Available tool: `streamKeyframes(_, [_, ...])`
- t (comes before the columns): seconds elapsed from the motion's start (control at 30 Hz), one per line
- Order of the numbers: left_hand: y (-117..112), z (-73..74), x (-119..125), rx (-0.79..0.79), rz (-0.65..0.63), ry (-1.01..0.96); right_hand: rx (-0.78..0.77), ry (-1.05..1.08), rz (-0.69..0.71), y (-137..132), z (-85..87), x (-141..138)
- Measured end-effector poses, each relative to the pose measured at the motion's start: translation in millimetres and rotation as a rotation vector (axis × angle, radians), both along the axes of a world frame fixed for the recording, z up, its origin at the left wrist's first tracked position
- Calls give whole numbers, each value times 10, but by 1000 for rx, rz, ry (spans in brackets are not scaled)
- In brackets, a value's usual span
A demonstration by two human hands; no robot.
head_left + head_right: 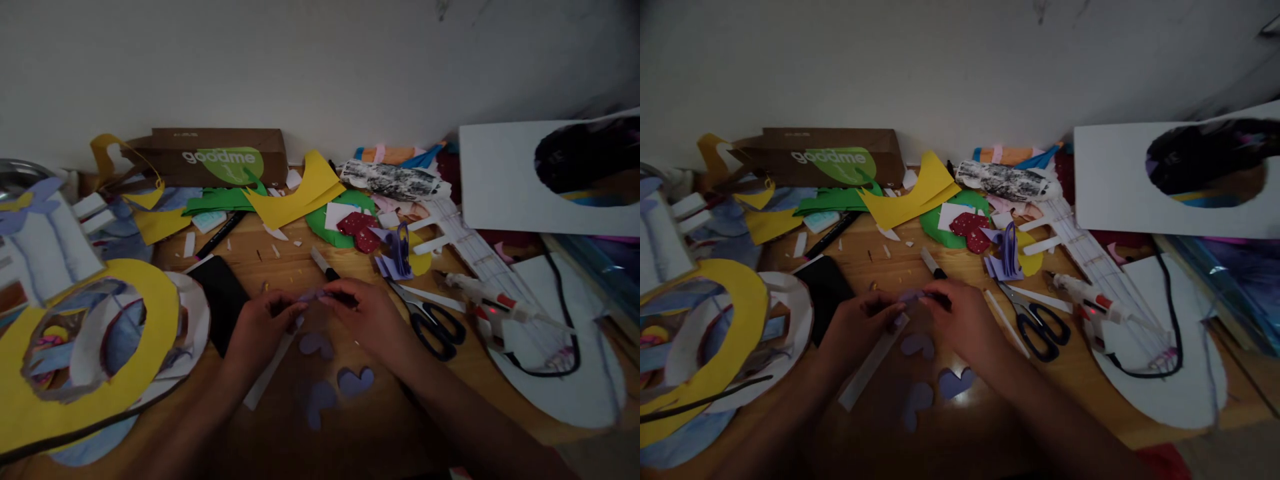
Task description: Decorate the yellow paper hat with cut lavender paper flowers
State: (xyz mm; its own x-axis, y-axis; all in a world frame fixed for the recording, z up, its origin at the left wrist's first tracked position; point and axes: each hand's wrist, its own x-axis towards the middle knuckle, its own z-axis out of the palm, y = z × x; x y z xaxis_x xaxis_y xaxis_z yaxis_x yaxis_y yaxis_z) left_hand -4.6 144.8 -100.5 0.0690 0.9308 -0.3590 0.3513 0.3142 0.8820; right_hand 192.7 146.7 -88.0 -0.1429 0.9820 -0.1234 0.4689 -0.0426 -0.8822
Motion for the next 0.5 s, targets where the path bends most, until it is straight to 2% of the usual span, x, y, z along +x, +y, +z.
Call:
streamKeyframes(0.1, [120,66,-45,82,-81,203,14,-82,-11,58,39,52])
streamKeyframes(0.2, [289,85,-61,207,-247,352,41,-210,61,86,106,36])
streamKeyframes(0.27, [399,69,-41,253,-344,383,121,-297,108,95,151,32])
streamKeyframes(0.37, [518,48,12,266,-433,397,203,-385,81,126,165,113])
streamKeyframes(0.5, [595,58,49,221,-523,380,110,-525,-6,213,65,306])
